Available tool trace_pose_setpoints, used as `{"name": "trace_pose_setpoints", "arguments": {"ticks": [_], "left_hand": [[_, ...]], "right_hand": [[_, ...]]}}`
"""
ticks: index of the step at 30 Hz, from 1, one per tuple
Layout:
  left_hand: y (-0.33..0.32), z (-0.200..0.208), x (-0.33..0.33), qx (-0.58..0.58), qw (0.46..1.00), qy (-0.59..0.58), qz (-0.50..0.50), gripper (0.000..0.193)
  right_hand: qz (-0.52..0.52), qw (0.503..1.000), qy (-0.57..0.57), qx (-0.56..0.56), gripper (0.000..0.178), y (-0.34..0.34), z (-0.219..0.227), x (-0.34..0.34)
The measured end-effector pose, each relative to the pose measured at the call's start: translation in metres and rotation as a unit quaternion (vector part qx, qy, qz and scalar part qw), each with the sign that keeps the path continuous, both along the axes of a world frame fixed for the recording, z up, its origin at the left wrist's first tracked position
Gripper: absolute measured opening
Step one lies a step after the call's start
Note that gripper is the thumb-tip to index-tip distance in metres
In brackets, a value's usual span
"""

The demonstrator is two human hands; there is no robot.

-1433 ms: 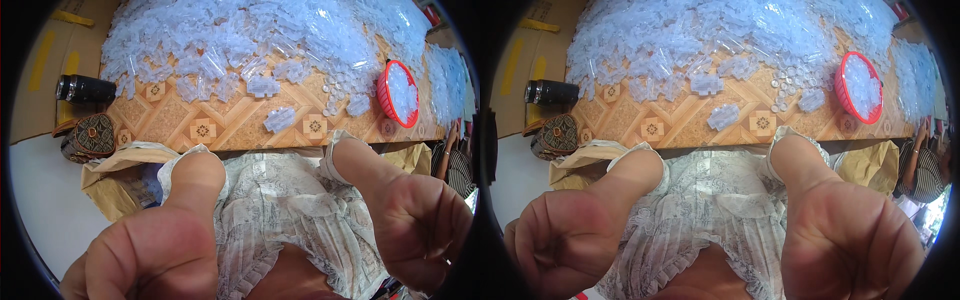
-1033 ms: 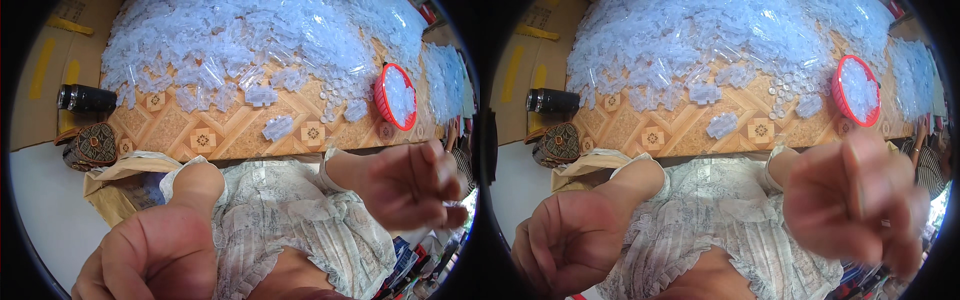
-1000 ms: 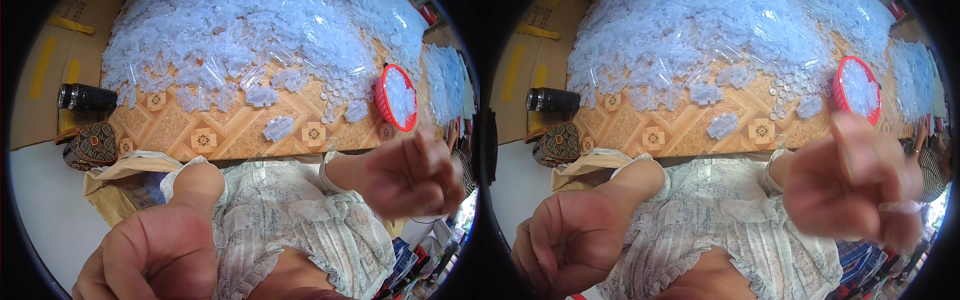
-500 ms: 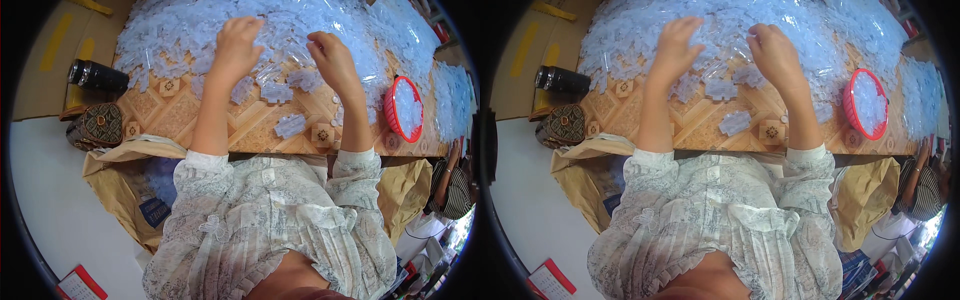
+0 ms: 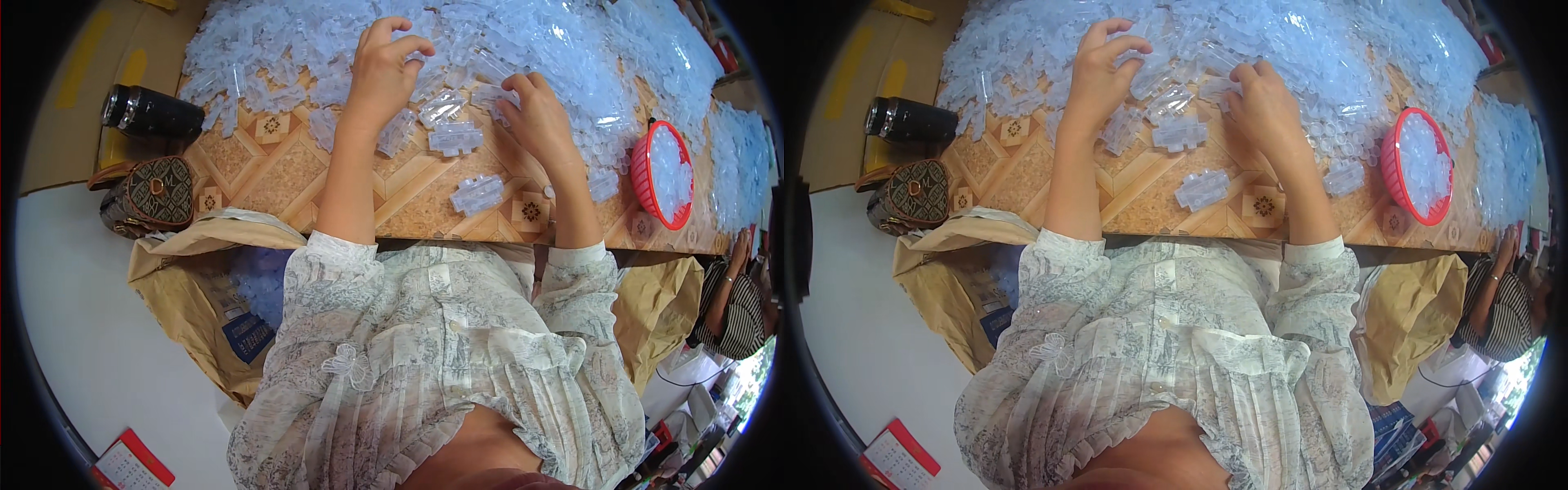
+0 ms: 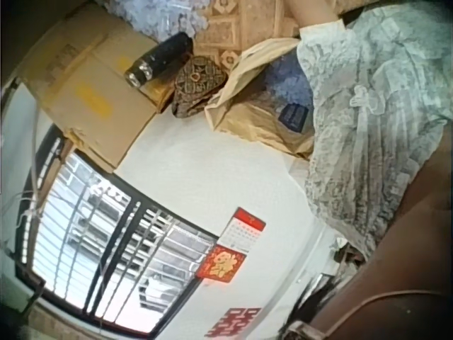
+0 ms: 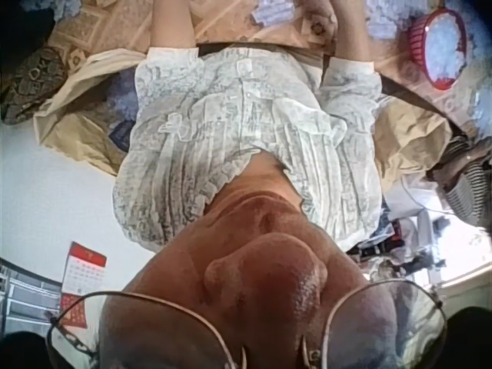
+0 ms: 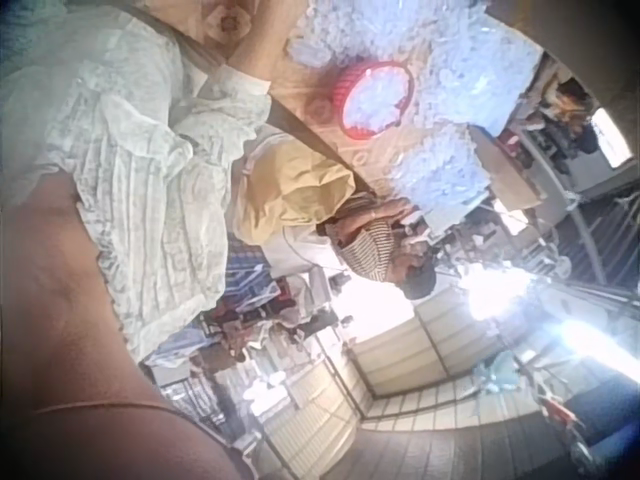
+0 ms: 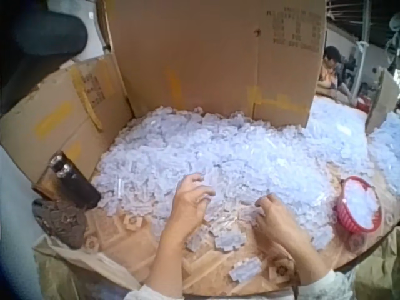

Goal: The person assembles plastic components together by hand, pauses to handle a pair of eyeglasses, and then fits more plastic components together.

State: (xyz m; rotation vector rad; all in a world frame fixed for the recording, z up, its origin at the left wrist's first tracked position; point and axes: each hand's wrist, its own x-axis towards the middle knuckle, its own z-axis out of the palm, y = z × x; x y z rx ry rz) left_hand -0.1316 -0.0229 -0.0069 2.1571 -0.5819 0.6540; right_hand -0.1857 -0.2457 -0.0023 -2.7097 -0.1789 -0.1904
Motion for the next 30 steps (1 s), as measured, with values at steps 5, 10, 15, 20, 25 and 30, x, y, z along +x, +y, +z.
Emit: {"name": "trace_pose_setpoints", "arguments": {"ticks": [5,10,15,20,25,30], "left_hand": [[0.006,0.013,-0.008,-0.168,0.967,0.177,-0.075,0.016],[0.013,0.011,-0.01,-0.483,0.777,0.332,-0.229,0.019],[0.019,-0.005,-0.006,-0.732,0.497,0.355,-0.302,0.027],[0.023,-0.008,-0.006,-0.713,0.532,0.357,-0.285,0.028],[0.033,-0.013,0.0,-0.729,0.508,0.358,-0.287,0.033],[0.032,-0.01,0.002,-0.767,0.393,0.361,-0.356,0.029]], "right_hand": [[0.006,0.997,-0.015,0.07,0.024,0.005,0.01,-0.005],[0.139,0.977,0.069,0.143,0.033,0.023,0.023,-0.031],[0.145,0.98,0.108,0.084,0.042,0.027,0.018,-0.039],[0.178,0.981,0.062,0.054,0.035,0.023,0.025,-0.033],[0.15,0.987,0.022,0.049,0.027,0.028,0.018,-0.003],[0.179,0.983,0.042,0.016,0.032,0.032,-0.004,0.02]]}}
